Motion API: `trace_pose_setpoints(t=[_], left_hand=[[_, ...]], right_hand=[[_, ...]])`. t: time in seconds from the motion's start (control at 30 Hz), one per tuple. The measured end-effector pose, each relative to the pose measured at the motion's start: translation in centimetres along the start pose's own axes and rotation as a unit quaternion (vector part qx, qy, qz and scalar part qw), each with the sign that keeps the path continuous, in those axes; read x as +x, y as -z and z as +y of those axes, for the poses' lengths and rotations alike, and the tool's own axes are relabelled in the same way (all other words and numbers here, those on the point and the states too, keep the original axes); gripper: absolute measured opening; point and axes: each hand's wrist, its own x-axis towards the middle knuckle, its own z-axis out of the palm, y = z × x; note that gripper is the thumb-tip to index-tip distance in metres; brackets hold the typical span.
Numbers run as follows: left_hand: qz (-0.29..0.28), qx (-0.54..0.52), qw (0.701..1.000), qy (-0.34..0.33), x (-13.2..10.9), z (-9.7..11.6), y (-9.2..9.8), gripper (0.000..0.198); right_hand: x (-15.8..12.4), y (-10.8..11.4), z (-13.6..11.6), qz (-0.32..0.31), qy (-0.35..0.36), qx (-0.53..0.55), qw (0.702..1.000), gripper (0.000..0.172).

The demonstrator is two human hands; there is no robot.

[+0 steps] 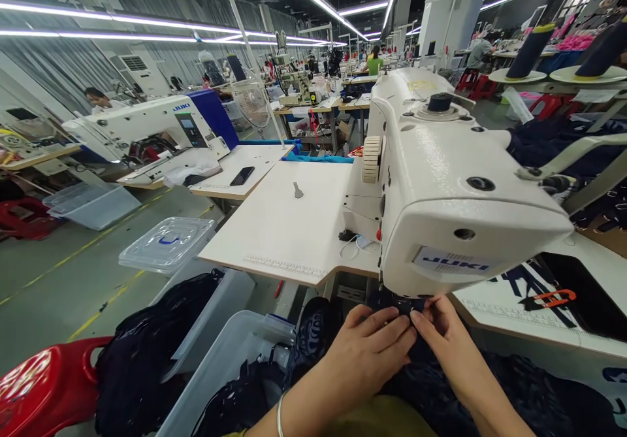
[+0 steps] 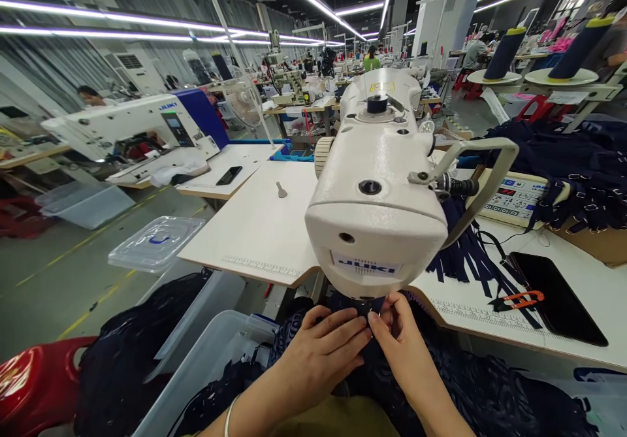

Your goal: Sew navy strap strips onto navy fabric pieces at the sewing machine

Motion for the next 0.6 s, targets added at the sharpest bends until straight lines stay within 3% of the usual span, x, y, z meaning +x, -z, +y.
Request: trace_pose_setpoints(t=[0.3,0.43,0.6], left_hand=[[0.06,0.089,0.993,0.054,0.1,1.1,-1.8,0.026],[0.07,0.098,0.989,0.083,0.4,1.2,-2.6,0.033],[0.08,0.102,0.986,0.108,0.8,1.5,-3.0,0.037]], right_hand=[[3.8,1.2,-0.4,0.032,0.08,-0.111,0.99,0.025],[5.5,1.1,-0.4,0.021,0.147,-0.184,0.972,0.028],[6.7,1.1,0.0,0.051,0.236,-0.23,0.943,0.023]])
